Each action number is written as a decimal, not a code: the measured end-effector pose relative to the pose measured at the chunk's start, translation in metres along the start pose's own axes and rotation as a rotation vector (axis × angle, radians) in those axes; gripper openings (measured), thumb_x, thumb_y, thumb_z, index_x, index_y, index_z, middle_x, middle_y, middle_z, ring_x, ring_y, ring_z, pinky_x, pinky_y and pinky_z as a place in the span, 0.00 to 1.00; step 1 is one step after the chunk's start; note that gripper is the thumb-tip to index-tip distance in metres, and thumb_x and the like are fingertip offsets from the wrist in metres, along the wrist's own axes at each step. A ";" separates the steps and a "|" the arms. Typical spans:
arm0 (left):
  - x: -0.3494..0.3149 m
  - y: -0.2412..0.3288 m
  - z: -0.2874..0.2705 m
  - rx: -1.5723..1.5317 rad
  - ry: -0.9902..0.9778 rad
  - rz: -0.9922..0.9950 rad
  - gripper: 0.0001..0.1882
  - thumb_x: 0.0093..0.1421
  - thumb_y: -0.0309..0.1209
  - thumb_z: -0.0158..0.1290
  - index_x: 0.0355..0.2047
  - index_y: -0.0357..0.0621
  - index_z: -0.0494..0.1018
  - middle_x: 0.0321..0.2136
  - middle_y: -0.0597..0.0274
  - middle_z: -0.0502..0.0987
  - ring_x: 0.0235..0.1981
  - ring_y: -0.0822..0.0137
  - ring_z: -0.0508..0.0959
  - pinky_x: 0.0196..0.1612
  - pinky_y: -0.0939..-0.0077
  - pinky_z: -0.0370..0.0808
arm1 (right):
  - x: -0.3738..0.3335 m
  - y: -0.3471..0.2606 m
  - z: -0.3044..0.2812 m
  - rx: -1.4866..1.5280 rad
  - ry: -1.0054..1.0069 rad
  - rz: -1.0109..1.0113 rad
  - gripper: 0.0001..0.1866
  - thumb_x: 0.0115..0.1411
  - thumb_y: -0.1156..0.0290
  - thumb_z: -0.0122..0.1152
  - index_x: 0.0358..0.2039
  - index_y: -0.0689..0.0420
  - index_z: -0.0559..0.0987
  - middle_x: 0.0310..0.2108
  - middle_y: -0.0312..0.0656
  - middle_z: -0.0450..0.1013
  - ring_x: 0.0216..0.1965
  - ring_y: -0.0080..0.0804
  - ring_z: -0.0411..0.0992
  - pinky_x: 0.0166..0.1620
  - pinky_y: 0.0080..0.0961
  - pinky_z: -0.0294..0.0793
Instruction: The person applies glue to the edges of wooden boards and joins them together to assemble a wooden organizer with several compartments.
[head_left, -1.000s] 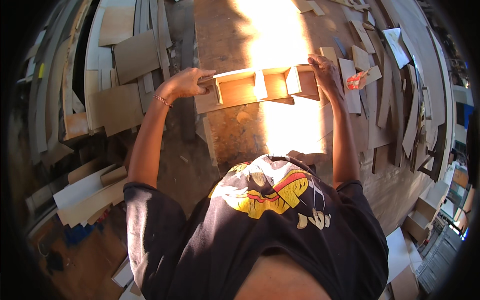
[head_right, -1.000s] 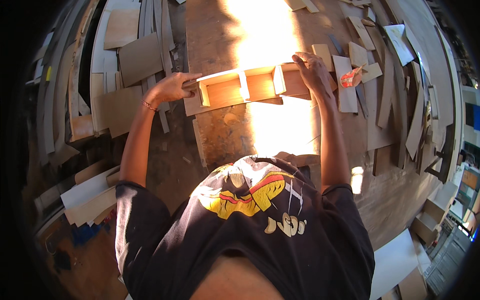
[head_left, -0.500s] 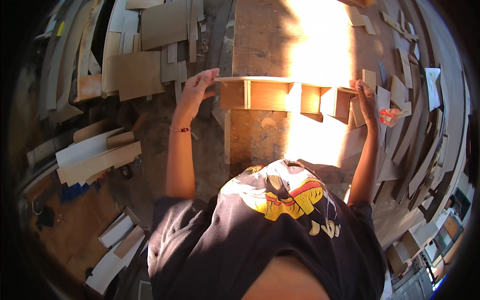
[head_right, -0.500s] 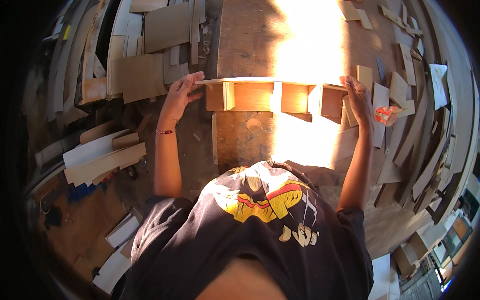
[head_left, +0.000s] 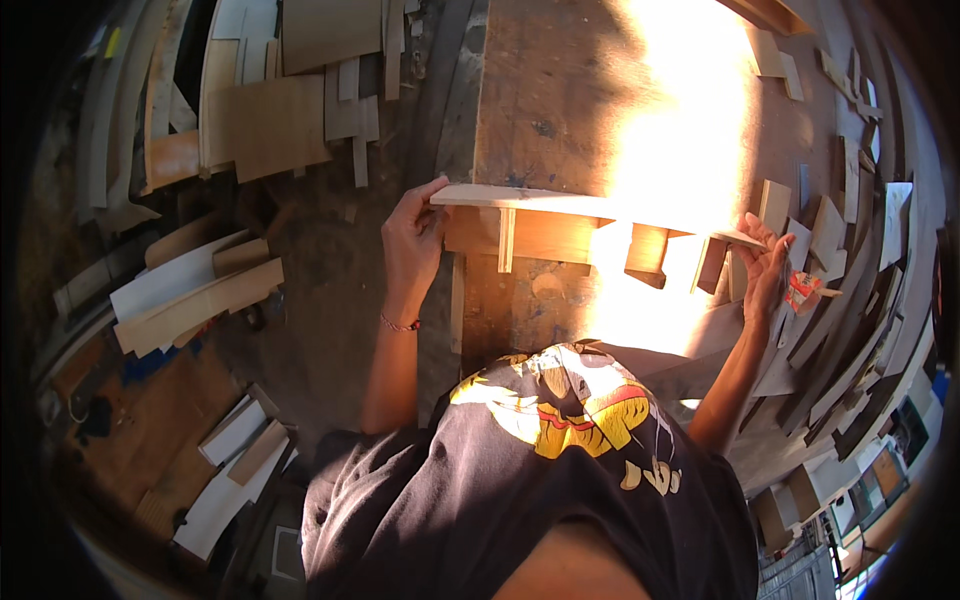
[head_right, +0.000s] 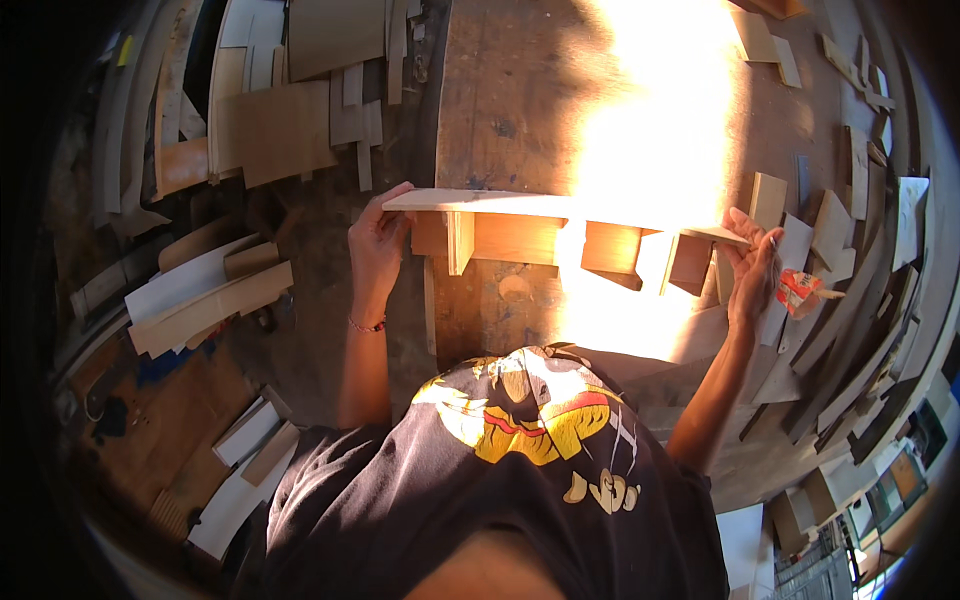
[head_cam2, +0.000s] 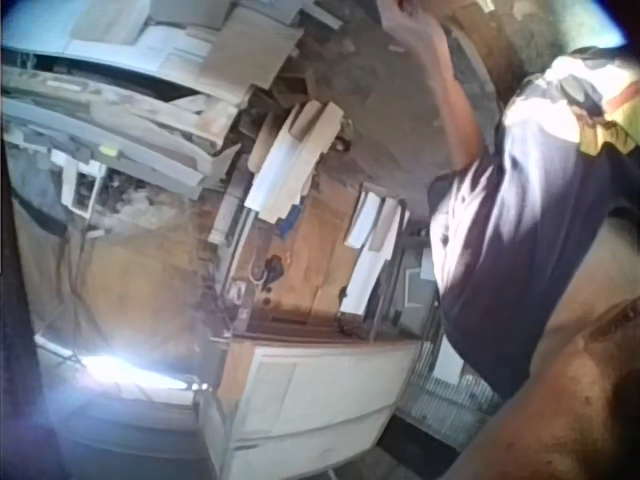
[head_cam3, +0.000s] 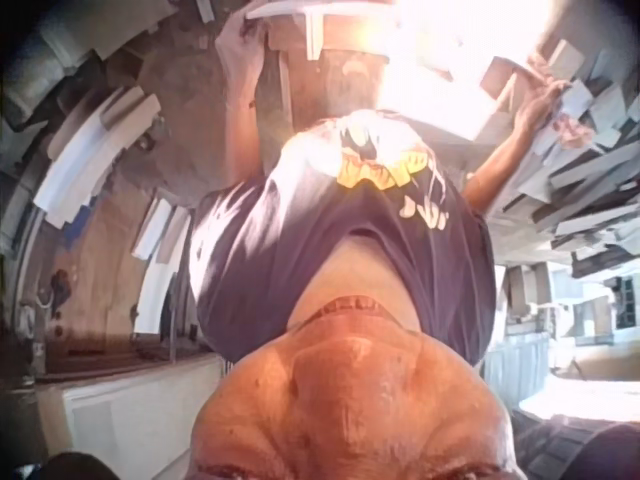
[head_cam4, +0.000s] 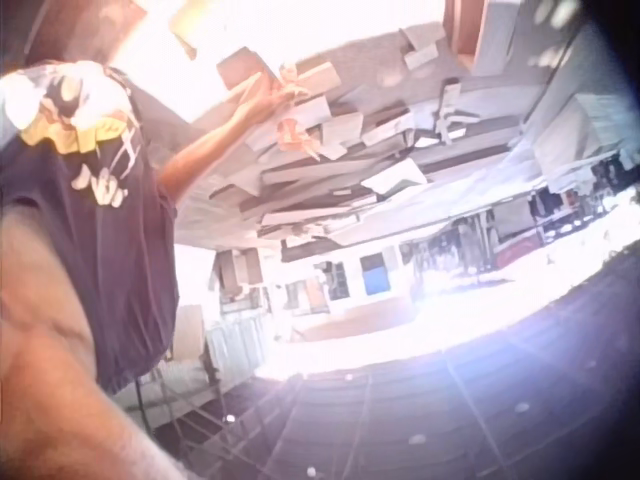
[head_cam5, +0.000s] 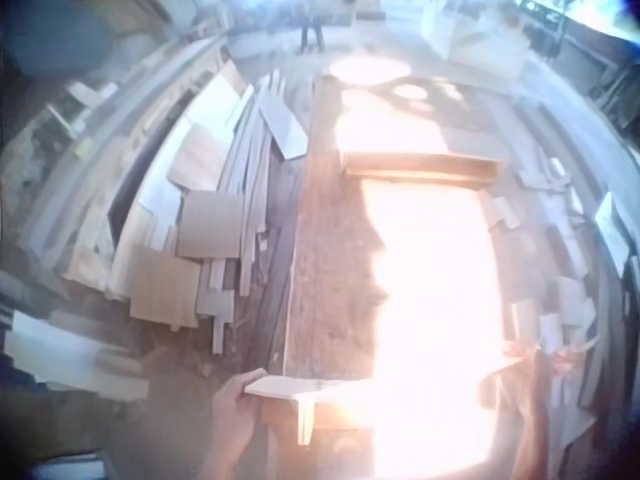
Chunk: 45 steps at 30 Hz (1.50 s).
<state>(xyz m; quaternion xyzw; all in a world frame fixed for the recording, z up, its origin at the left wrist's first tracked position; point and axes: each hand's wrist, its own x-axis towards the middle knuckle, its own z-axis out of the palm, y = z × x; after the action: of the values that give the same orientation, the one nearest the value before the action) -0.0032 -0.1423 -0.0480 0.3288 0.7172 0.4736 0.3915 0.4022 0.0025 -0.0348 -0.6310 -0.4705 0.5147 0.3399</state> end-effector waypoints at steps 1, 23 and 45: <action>0.000 -0.002 0.002 0.018 0.026 0.035 0.16 0.55 0.16 0.48 0.45 0.34 0.71 0.34 0.62 0.75 0.36 0.76 0.74 0.40 0.84 0.71 | -0.003 0.001 0.003 -0.024 0.024 -0.012 0.42 0.61 0.38 0.28 0.46 0.71 0.70 0.45 0.55 0.69 0.50 0.40 0.68 0.54 0.34 0.67; -0.008 -0.002 0.021 0.211 0.271 -0.015 0.20 0.46 0.12 0.48 0.41 0.37 0.75 0.34 0.55 0.76 0.36 0.68 0.76 0.41 0.78 0.71 | -0.017 -0.021 0.031 -0.324 0.260 0.213 0.43 0.60 0.36 0.26 0.49 0.67 0.67 0.48 0.54 0.68 0.52 0.41 0.66 0.56 0.35 0.63; -0.016 -0.008 0.031 0.096 0.347 -0.010 0.13 0.56 0.19 0.46 0.41 0.35 0.75 0.36 0.55 0.75 0.37 0.69 0.75 0.41 0.78 0.71 | -0.018 -0.016 0.017 -0.287 0.239 0.251 0.37 0.63 0.42 0.32 0.49 0.66 0.70 0.47 0.51 0.68 0.50 0.39 0.66 0.56 0.35 0.59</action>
<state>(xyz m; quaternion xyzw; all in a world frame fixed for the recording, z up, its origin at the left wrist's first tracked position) 0.0309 -0.1452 -0.0593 0.2569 0.7975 0.4864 0.2479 0.3811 -0.0100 -0.0183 -0.7830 -0.4129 0.4024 0.2333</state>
